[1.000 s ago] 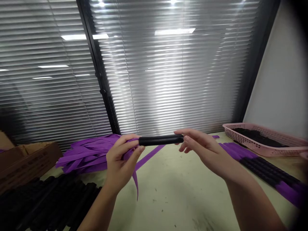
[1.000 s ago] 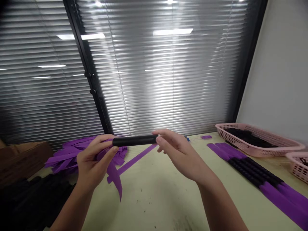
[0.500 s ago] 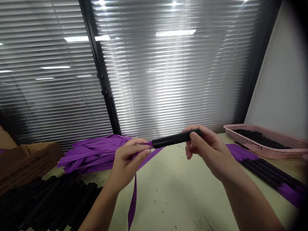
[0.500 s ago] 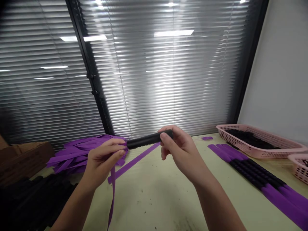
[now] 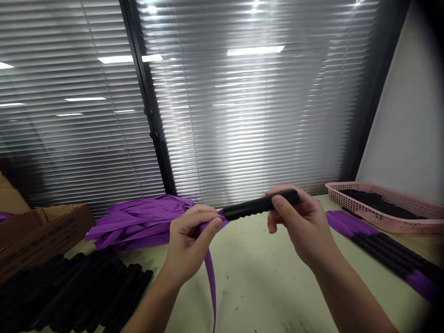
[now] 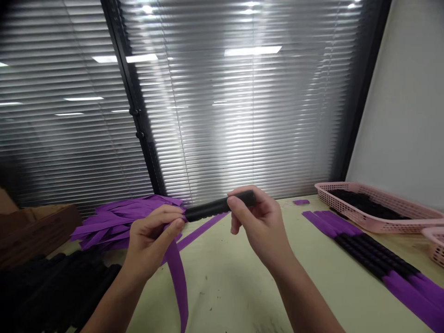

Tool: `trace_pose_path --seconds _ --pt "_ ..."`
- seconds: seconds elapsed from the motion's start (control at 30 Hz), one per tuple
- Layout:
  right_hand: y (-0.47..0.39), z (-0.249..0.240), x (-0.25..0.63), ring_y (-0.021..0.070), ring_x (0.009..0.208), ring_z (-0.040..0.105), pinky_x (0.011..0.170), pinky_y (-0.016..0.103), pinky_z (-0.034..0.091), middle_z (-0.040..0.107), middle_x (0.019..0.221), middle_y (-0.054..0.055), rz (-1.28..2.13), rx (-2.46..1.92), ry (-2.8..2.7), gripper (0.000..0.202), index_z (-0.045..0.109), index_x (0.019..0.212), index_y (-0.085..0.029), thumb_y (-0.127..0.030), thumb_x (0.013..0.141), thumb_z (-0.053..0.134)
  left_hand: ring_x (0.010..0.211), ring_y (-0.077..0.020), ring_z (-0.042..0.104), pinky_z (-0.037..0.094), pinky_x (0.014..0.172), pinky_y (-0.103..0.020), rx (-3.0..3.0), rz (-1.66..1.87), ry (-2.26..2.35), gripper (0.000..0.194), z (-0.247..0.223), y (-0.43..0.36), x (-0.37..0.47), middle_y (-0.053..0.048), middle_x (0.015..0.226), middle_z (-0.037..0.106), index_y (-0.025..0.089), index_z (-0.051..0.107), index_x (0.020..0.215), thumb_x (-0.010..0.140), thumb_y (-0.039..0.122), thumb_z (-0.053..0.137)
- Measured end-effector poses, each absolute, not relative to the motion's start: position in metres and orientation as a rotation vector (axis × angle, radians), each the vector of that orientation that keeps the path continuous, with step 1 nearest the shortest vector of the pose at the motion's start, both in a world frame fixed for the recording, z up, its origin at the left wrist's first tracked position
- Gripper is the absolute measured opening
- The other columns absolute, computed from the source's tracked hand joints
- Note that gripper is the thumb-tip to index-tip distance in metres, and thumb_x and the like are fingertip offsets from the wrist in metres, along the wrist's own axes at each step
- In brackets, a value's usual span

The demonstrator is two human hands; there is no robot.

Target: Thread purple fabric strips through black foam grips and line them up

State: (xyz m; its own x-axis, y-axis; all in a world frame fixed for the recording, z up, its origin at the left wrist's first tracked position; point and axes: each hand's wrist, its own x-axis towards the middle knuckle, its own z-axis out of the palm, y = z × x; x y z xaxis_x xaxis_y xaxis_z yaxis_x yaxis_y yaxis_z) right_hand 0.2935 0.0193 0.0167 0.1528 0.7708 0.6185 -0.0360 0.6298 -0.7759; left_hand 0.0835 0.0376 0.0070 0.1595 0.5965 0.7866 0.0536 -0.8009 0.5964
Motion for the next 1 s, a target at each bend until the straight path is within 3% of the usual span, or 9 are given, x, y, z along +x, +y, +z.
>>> trace_pose_path --seconds 0.73,0.8,0.9,1.0 --pt "0.015 0.017 0.298 0.0112 0.044 0.055 0.045 0.025 0.046 0.058 0.053 -0.004 0.66 -0.794 -1.38 0.02 0.064 0.089 -0.021 -0.039 0.081 0.067 0.08 -0.0173 0.063 0.053 0.07 -0.028 2.066 1.767 0.639 0.01 0.007 0.037 0.085 -0.005 0.081 0.067 0.02 0.073 0.079 0.082 0.017 0.064" --pt "0.014 0.019 0.3 0.0115 0.046 0.055 0.046 0.025 0.046 0.057 0.053 -0.004 0.624 -0.798 -1.386 0.019 0.065 0.09 -0.022 -0.038 0.08 0.068 0.085 -0.0192 0.064 0.055 0.072 -0.03 2.126 1.629 0.693 0.01 0.009 0.037 0.083 -0.006 0.089 0.069 0.021 0.073 0.084 0.083 0.019 0.063" --pt "0.01 0.021 0.305 0.0115 0.048 0.054 0.046 0.025 0.046 0.058 0.056 -0.003 0.532 -0.811 -1.385 0.018 0.067 0.09 -0.023 -0.035 0.077 0.071 0.105 -0.0241 0.06 0.053 0.088 -0.039 2.219 1.464 0.828 0.02 0.017 0.026 0.077 -0.007 0.113 0.066 0.026 0.071 0.102 0.083 0.022 0.065" --pt "0.004 0.023 0.306 0.0114 0.048 0.051 0.045 0.026 0.042 0.057 0.058 -0.002 0.407 -0.826 -1.346 0.016 0.069 0.089 -0.024 -0.034 0.077 0.072 0.118 -0.028 0.052 0.047 0.1 -0.046 2.163 1.678 0.828 0.035 0.026 -0.001 0.064 -0.005 0.124 0.06 0.031 0.066 0.113 0.079 0.027 0.071"
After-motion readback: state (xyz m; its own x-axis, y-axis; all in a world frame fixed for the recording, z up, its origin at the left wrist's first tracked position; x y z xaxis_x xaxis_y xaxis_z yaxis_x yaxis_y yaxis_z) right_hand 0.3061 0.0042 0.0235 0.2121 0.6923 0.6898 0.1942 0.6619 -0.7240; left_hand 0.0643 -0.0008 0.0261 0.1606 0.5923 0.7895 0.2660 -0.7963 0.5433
